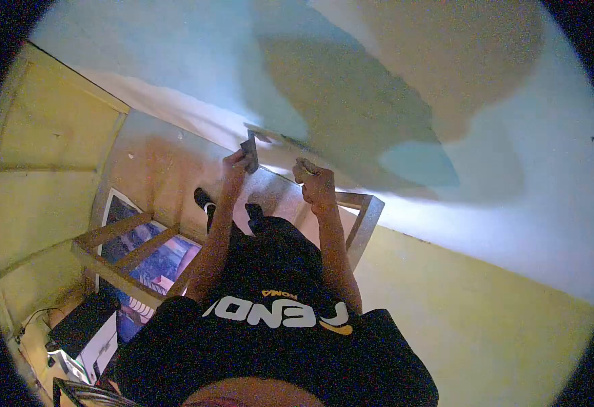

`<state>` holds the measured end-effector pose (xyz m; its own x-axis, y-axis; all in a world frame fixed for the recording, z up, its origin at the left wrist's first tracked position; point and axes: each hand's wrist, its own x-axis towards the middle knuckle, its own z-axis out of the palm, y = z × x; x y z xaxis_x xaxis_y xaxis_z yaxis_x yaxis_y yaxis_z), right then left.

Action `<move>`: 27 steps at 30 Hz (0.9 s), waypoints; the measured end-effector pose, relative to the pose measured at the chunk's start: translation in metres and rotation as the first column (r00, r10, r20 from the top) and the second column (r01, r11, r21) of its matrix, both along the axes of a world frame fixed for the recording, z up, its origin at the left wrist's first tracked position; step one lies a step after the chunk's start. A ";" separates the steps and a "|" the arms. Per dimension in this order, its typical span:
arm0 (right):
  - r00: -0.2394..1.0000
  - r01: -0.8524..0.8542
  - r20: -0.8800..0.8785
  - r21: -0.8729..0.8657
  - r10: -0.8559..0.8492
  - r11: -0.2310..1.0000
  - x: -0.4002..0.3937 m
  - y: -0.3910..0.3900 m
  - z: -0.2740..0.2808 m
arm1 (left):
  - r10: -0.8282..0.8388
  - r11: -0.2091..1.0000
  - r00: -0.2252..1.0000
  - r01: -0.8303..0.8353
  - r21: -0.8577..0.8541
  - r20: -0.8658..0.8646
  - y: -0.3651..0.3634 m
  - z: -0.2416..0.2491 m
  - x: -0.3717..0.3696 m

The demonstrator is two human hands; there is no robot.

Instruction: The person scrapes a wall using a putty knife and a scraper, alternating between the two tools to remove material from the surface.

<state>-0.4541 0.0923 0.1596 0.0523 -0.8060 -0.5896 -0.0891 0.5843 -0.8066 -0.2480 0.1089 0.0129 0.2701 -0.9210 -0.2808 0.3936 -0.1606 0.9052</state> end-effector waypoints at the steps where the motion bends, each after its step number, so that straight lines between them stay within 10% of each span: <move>1: 1.000 0.024 0.003 0.014 -0.025 1.000 -0.001 0.001 0.000 | 0.021 1.000 1.000 -0.021 0.017 0.002 -0.002 0.001 -0.004; 27: 0.996 0.078 0.036 0.006 -0.078 0.997 0.024 0.006 -0.006 | -0.048 0.998 0.998 0.046 0.047 0.051 -0.019 -0.006 -0.004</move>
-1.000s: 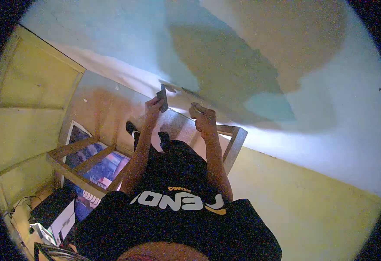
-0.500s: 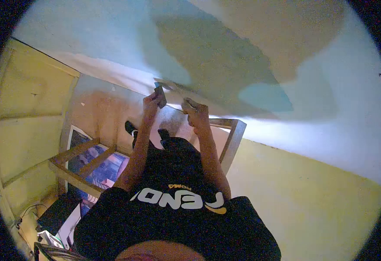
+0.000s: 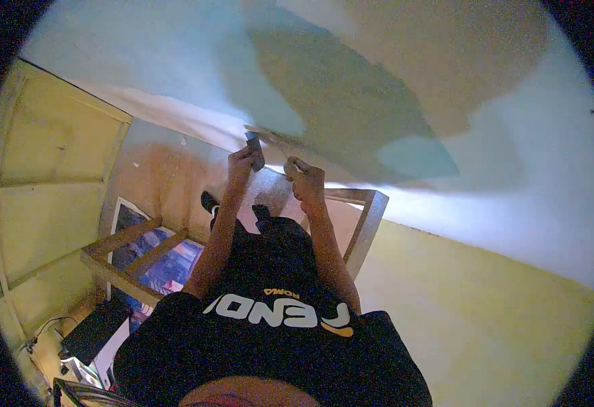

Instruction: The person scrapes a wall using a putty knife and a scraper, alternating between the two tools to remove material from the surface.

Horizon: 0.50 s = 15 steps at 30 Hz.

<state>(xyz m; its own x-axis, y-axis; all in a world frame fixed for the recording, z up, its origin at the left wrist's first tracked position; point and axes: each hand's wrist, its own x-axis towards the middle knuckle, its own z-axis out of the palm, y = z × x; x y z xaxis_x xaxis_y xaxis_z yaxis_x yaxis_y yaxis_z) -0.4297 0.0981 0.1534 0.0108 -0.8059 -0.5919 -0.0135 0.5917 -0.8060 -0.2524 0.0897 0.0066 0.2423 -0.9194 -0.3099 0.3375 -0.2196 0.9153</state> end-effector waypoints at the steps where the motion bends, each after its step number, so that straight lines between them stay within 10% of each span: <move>1: 1.000 0.006 -0.001 0.004 -0.006 1.000 -0.001 0.002 -0.001 | 0.001 1.000 1.000 -0.001 -0.004 0.012 0.000 0.003 0.000; 15: 0.997 -0.014 -0.073 -0.115 0.006 0.993 -0.002 0.007 -0.019 | -0.029 1.000 1.000 0.029 -0.009 0.006 0.007 0.000 0.007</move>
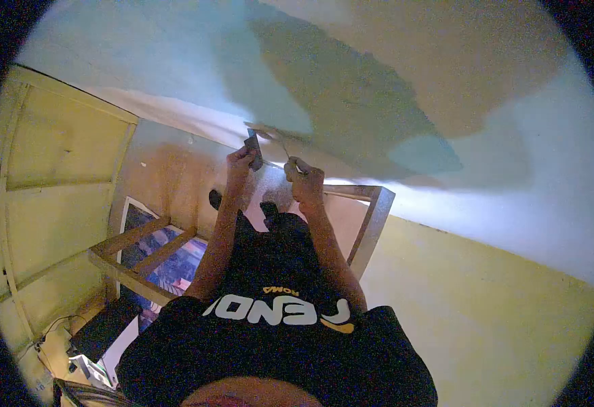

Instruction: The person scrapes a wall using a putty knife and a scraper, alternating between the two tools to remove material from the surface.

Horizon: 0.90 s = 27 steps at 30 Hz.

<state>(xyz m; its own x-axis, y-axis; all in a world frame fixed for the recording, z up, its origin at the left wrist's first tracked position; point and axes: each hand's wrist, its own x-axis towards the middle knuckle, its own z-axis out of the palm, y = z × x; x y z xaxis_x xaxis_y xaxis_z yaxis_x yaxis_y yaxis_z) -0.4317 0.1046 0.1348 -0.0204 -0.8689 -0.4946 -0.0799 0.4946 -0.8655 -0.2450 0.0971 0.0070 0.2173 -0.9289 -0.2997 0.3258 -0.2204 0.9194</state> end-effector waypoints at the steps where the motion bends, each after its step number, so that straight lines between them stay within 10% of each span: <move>1: 1.000 -0.020 0.003 -0.025 0.020 0.999 0.001 0.001 -0.010 | -0.007 1.000 1.000 0.007 -0.013 -0.004 0.001 0.001 -0.001; 27: 0.995 0.035 0.094 0.030 -0.038 0.999 0.001 0.007 -0.017 | 0.034 0.999 0.999 -0.034 0.022 -0.029 0.005 -0.007 -0.004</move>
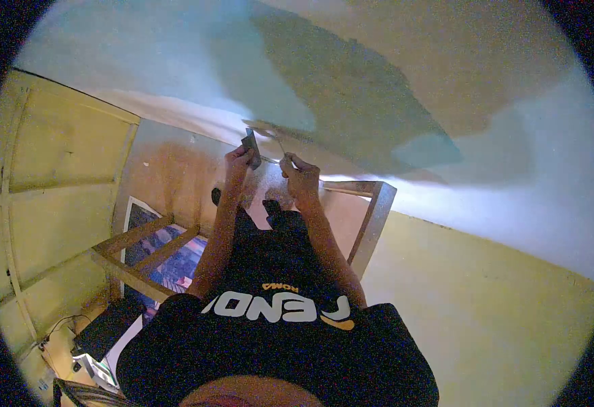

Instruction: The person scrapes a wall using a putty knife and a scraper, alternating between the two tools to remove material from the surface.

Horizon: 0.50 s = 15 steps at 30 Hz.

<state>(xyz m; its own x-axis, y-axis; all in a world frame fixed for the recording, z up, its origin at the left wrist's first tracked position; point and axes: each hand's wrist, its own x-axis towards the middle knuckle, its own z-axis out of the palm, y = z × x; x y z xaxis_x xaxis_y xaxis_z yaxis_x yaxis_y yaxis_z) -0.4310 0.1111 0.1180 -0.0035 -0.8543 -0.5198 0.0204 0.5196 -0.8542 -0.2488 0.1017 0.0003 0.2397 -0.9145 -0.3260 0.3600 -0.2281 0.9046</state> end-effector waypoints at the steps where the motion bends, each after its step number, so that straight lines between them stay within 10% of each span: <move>1: 1.000 -0.008 -0.020 -0.019 0.007 1.000 -0.005 0.002 -0.003 | -0.010 1.000 1.000 0.010 0.014 0.012 -0.001 0.002 0.001; 15: 0.988 0.095 0.103 0.154 -0.112 0.983 -0.009 0.005 0.012 | 0.033 0.999 0.999 -0.033 -0.022 -0.040 0.004 -0.004 0.000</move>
